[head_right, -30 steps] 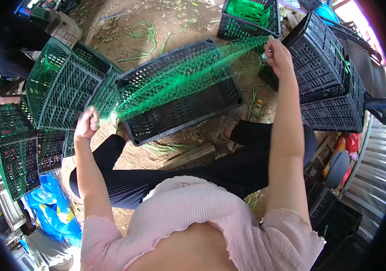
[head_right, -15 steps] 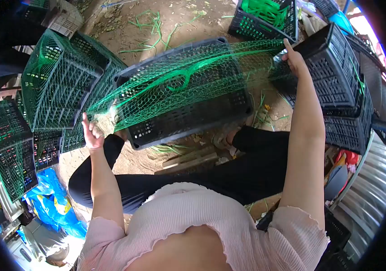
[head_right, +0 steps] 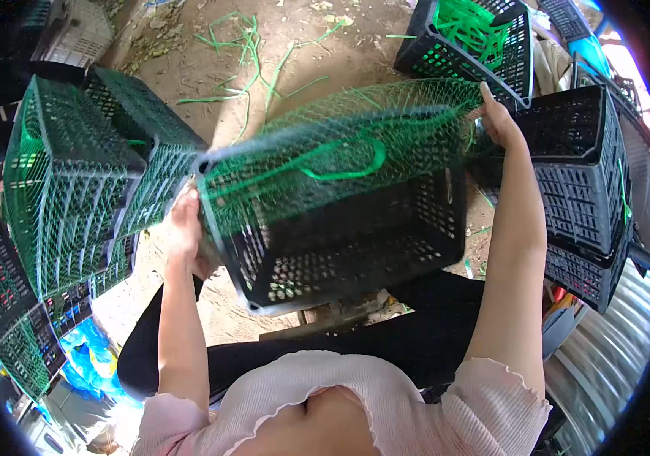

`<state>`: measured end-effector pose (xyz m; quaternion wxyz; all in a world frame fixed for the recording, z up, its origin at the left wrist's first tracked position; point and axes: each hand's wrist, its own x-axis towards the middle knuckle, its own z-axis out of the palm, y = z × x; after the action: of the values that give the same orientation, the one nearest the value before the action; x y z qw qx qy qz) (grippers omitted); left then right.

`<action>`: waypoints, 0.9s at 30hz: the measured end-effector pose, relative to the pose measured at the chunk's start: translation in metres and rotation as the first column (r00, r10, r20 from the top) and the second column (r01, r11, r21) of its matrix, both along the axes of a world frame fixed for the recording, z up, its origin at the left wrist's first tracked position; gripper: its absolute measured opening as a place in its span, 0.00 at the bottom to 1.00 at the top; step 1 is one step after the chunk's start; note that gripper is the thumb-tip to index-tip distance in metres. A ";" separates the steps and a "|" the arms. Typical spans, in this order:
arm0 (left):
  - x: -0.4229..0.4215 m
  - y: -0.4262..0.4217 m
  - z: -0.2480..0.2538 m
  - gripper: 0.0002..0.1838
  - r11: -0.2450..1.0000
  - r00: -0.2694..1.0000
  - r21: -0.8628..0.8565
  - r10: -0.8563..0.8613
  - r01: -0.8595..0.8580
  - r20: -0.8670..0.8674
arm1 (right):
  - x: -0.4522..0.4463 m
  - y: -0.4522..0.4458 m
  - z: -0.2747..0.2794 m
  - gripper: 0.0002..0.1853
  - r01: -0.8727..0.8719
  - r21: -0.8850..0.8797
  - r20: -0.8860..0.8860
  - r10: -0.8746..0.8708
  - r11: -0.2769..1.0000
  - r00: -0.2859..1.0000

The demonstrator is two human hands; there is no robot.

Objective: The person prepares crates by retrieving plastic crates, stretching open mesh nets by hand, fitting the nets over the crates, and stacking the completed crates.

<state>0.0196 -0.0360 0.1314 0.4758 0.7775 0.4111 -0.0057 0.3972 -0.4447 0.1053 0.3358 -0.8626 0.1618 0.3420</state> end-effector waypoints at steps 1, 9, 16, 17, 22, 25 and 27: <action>-0.010 -0.002 -0.023 0.15 0.999 0.999 0.019 -0.036 0.036 -0.012 | 0.002 -0.003 -0.002 0.41 0.006 -0.012 -0.025 -0.006 1.000 1.000; -0.021 0.053 0.027 0.23 0.785 0.529 -0.420 0.618 -0.454 0.582 | 0.017 0.005 0.017 0.38 -0.123 0.038 0.089 0.119 0.992 0.989; -0.048 0.094 -0.035 0.20 0.561 0.510 -0.650 0.808 -0.513 0.295 | 0.063 -0.013 -0.060 0.40 -0.406 -0.210 0.207 0.447 0.889 0.870; -0.051 0.101 -0.041 0.20 0.546 0.499 -0.696 0.812 -0.467 0.303 | 0.065 -0.009 -0.074 0.40 -0.444 -0.297 0.157 0.502 0.845 0.851; -0.095 0.048 -0.079 0.10 0.410 0.580 -0.667 0.813 -0.622 -0.042 | 0.037 -0.058 -0.187 0.23 -0.643 -0.584 -0.054 0.766 0.495 0.640; -0.170 0.022 -0.147 0.10 0.295 0.594 -0.633 0.734 -0.715 -0.330 | -0.017 -0.062 -0.118 0.24 -0.466 -0.239 -0.479 0.314 0.852 0.820; -0.173 -0.011 -0.123 0.13 0.114 0.682 -0.812 0.615 -0.573 -0.395 | -0.034 -0.057 -0.054 0.26 -0.435 -0.169 -0.473 0.315 0.884 0.823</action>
<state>-0.1530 -0.0474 0.0087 0.7801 0.1628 0.6038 -0.0188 0.3630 -0.5016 0.0516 0.0965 -0.8172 0.1027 0.5589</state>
